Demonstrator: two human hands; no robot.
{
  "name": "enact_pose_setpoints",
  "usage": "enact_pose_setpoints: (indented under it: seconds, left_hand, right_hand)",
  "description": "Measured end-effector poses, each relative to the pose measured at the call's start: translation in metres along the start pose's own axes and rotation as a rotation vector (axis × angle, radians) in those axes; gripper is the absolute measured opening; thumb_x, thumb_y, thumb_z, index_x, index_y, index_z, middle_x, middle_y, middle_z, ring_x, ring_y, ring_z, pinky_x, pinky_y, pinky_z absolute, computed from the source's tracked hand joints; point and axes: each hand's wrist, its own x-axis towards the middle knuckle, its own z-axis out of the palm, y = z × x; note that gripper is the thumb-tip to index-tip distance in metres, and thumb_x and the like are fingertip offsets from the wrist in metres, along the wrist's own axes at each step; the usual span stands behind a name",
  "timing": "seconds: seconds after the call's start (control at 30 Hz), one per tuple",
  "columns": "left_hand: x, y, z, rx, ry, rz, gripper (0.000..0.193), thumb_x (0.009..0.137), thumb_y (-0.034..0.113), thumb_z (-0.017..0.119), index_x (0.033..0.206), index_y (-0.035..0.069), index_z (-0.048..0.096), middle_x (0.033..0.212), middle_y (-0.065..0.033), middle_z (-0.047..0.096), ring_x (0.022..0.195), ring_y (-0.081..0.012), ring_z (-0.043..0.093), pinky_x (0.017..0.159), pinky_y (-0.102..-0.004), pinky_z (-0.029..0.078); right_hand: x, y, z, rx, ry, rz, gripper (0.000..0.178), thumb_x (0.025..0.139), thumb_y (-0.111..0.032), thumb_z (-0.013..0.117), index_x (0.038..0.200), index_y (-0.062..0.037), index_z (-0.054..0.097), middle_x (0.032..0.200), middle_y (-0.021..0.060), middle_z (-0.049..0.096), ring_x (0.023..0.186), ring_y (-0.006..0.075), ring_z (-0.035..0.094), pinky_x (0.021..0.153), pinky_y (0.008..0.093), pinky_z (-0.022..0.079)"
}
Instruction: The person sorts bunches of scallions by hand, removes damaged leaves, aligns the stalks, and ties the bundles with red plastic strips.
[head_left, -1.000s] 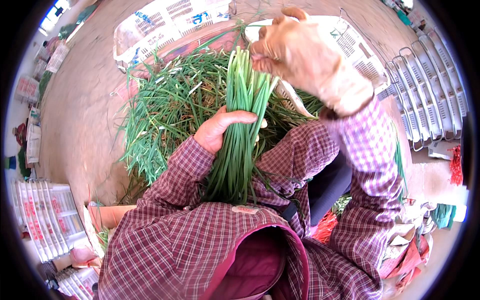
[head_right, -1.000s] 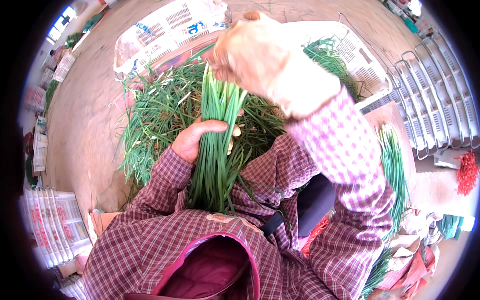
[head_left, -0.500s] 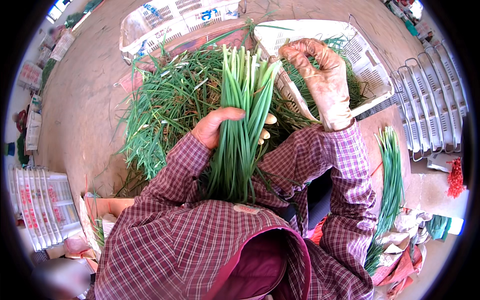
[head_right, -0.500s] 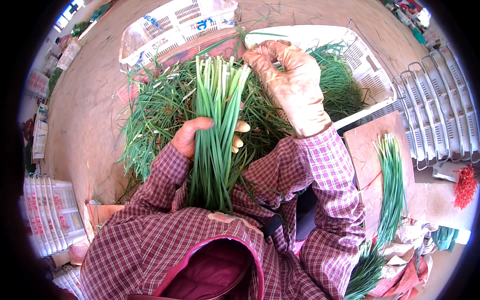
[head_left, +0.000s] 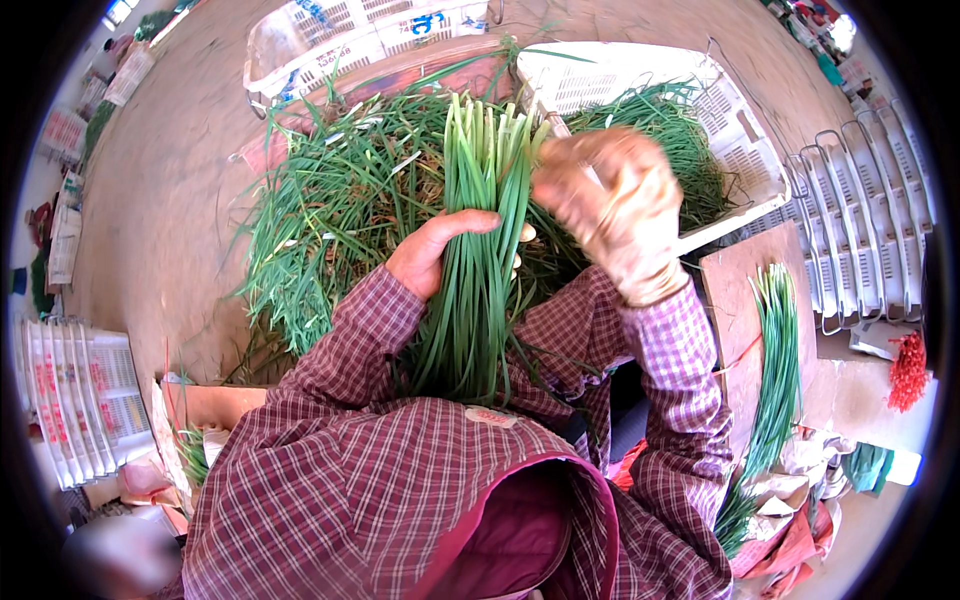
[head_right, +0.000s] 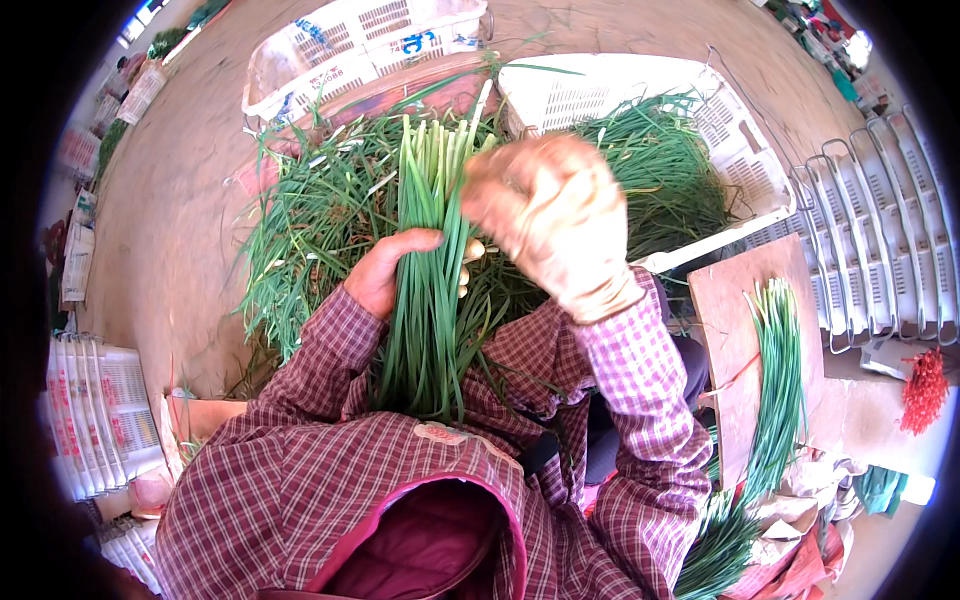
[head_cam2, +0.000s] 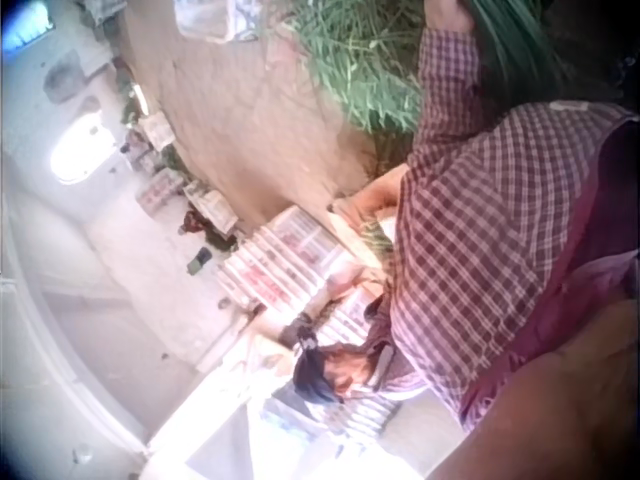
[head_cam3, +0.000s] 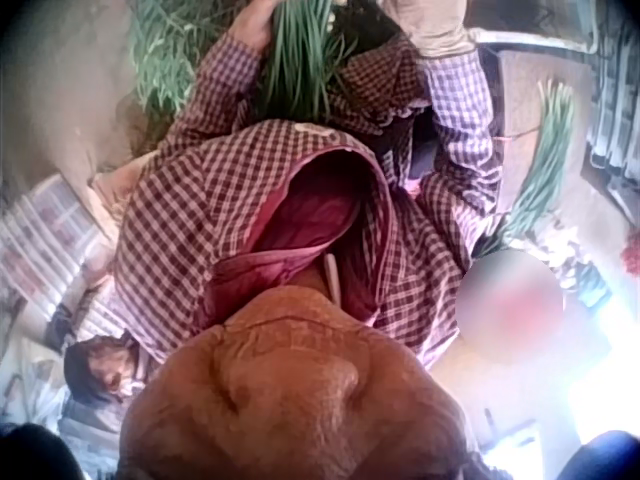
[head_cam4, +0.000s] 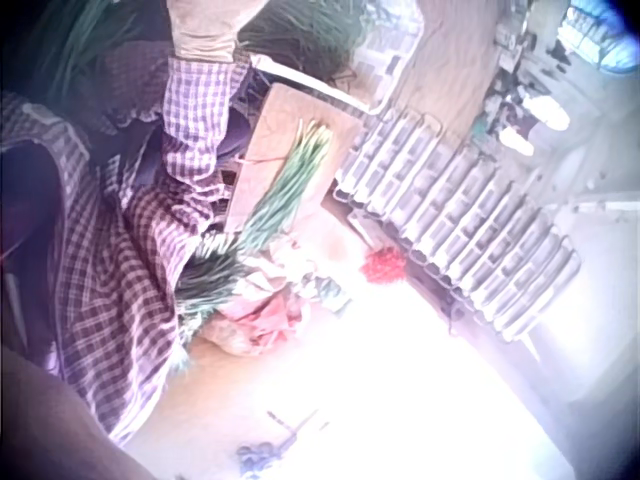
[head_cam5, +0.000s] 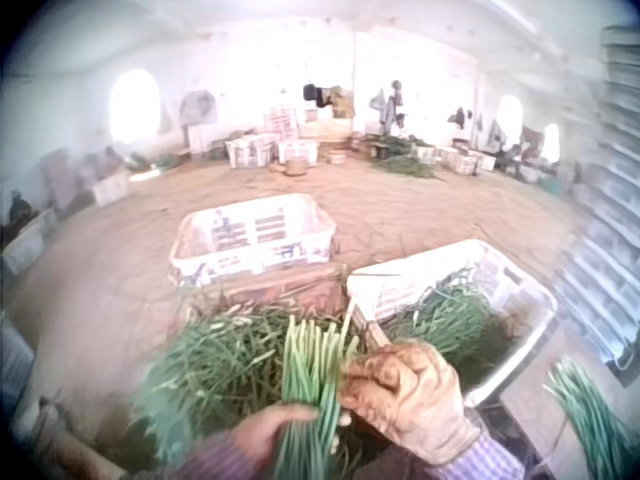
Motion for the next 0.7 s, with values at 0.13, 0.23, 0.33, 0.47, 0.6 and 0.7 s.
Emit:
enact_pose_setpoints:
  seconds: [0.13, 0.23, 0.33, 0.47, 0.6, 0.7]
  left_hand:
    - [0.007, -0.011, -0.027, 0.005, 0.138, 0.085, 0.038, 0.084, 0.018, 0.058, 0.117, -0.002, 0.054, 0.104, -0.0117, 0.065, 0.088, -0.021, 0.063, 0.081, -0.0343, 0.052]
    - [0.015, -0.013, -0.025, -0.079, -0.048, 0.074, 0.054, 0.085, 0.018, 0.052, 0.133, -0.002, 0.038, 0.119, -0.0141, 0.057, 0.101, -0.0252, 0.059, 0.095, -0.0399, 0.044]
    - [0.01, -0.006, -0.024, -0.136, -0.222, -0.003, 0.056, 0.085, 0.018, 0.051, 0.136, 0.0, 0.035, 0.122, -0.0158, 0.054, 0.105, -0.0266, 0.057, 0.095, -0.0398, 0.044]
    - [0.006, -0.003, -0.023, -0.134, -0.081, 0.104, 0.057, 0.085, 0.021, 0.052, 0.137, 0.003, 0.033, 0.116, -0.0189, 0.057, 0.09, -0.027, 0.061, 0.087, -0.0408, 0.049]
    - [-0.007, 0.005, -0.02, -0.088, -0.123, 0.156, 0.061, 0.084, 0.02, 0.054, 0.138, 0.003, 0.03, 0.115, -0.0182, 0.058, 0.09, -0.0274, 0.062, 0.084, -0.0433, 0.05]
    - [-0.008, 0.007, -0.011, -0.088, -0.196, 0.181, 0.05, 0.082, 0.01, 0.055, 0.129, -0.001, 0.041, 0.114, -0.021, 0.059, 0.091, -0.0294, 0.064, 0.084, -0.043, 0.052]
  right_hand:
    - [-0.012, -0.036, 0.0, 0.342, -0.313, 0.012, 0.017, 0.073, -0.024, 0.07, 0.084, -0.0135, 0.062, 0.088, -0.0028, 0.065, 0.088, 0.0178, 0.061, 0.074, 0.0322, 0.052]
    - [-0.02, -0.05, -0.007, 0.735, -0.47, 0.179, 0.013, 0.077, -0.016, 0.068, 0.084, -0.0076, 0.061, 0.08, 0.0031, 0.064, 0.076, 0.0215, 0.063, 0.067, 0.0325, 0.052]
    - [-0.016, -0.063, -0.026, 1.342, -0.446, 0.421, 0.011, 0.087, -0.018, 0.06, 0.088, -0.0069, 0.059, 0.078, 0.0056, 0.065, 0.072, 0.02, 0.066, 0.063, 0.0297, 0.051]
    - [0.012, -0.047, -0.058, 1.618, -0.086, 0.523, 0.013, 0.091, -0.014, 0.055, 0.092, -0.0019, 0.06, 0.082, 0.0089, 0.066, 0.062, 0.0137, 0.065, 0.053, 0.024, 0.053]
    - [0.02, -0.004, -0.062, 1.103, 0.218, 0.615, 0.014, 0.09, -0.012, 0.056, 0.1, -0.0042, 0.062, 0.086, 0.0082, 0.065, 0.065, 0.0132, 0.064, 0.059, 0.0221, 0.053]
    - [-0.015, 0.032, -0.018, 0.405, -0.327, 0.612, 0.022, 0.086, -0.01, 0.059, 0.108, -0.0112, 0.062, 0.093, 0.0085, 0.065, 0.081, 0.0155, 0.063, 0.069, 0.0285, 0.053]
